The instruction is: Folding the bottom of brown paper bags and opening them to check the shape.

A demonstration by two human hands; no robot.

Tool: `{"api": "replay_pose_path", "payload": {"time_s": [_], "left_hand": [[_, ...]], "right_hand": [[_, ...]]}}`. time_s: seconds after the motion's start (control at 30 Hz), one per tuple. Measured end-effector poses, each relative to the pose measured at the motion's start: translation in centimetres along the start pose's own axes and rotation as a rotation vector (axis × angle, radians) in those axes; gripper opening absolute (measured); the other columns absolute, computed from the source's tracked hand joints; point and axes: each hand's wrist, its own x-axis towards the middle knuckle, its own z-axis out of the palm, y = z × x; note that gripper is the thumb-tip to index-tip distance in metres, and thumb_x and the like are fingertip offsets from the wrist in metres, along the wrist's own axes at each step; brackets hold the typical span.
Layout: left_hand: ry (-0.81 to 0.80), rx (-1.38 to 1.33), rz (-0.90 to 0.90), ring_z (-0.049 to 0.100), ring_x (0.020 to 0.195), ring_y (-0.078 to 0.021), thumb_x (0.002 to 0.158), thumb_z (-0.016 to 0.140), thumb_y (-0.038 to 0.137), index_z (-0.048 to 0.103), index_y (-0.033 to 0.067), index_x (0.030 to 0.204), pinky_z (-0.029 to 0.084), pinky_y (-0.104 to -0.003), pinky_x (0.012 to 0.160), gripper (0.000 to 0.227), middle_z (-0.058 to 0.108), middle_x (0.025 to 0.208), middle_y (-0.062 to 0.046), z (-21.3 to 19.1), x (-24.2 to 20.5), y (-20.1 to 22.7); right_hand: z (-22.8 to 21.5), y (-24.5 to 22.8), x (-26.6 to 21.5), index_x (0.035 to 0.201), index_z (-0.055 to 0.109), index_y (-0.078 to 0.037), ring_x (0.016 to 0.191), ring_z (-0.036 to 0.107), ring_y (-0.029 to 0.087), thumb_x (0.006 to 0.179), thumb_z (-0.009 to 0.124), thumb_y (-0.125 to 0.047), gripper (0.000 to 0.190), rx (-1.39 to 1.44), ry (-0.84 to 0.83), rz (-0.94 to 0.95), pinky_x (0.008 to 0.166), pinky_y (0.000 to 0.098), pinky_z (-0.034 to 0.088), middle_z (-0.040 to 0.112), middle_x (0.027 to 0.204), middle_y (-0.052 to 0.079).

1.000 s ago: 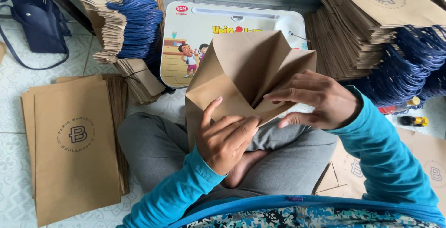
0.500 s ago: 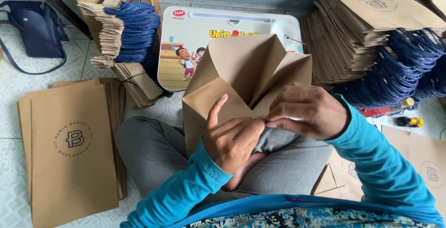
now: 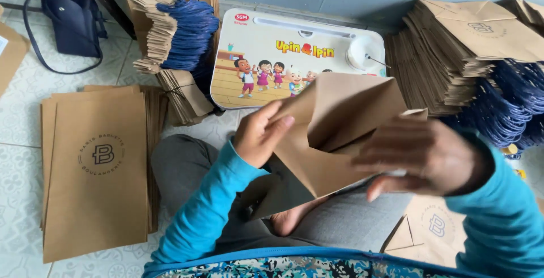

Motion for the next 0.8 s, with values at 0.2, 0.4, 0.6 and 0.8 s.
{"api": "replay_pose_path", "payload": {"time_s": [0.2,0.4,0.6,0.8], "left_hand": [[0.058,0.153,0.08,0.077,0.069,-0.0204,0.09,0.065,0.002,0.066,-0.0027,0.123,0.058,-0.027,0.056,0.034,0.079,0.096,-0.017,3.0,-0.8,0.2],[-0.016,0.031,0.028,0.072,0.108,-0.0354,0.099,0.058,0.006,0.071,0.0062,0.129,0.062,-0.044,0.087,0.033,0.075,0.114,-0.021,3.2,-1.8,-2.4],[-0.029,0.099,0.065,0.074,0.093,-0.042,0.104,0.053,0.014,0.073,0.0041,0.122,0.063,-0.046,0.078,0.028,0.077,0.098,-0.023,2.5,-1.3,1.1],[-0.023,0.352,0.06,0.077,0.072,-0.0322,0.102,0.056,0.022,0.077,0.0177,0.109,0.061,-0.038,0.064,0.023,0.074,0.068,-0.011,0.6,-2.4,0.6]], "right_hand": [[-0.2,2.9,3.4,0.117,0.076,-0.002,0.092,0.067,0.028,0.078,0.084,-0.039,0.055,-0.327,0.169,0.166,0.087,0.0411,0.056,0.074,0.105,0.016],[1.9,4.7,4.2,0.088,0.077,-0.007,0.076,0.069,0.034,0.087,0.081,-0.019,0.013,-0.047,0.189,0.208,0.067,0.0452,0.054,0.068,0.077,0.011],[1.5,3.5,4.8,0.079,0.074,-0.009,0.064,0.063,0.03,0.084,0.082,-0.01,0.009,0.035,0.219,0.24,0.061,0.0408,0.052,0.058,0.067,0.008],[0.2,3.7,4.2,0.078,0.076,-0.01,0.059,0.064,0.026,0.085,0.08,-0.009,0.008,0.039,0.228,0.281,0.057,0.0386,0.051,0.061,0.063,0.007]]}}
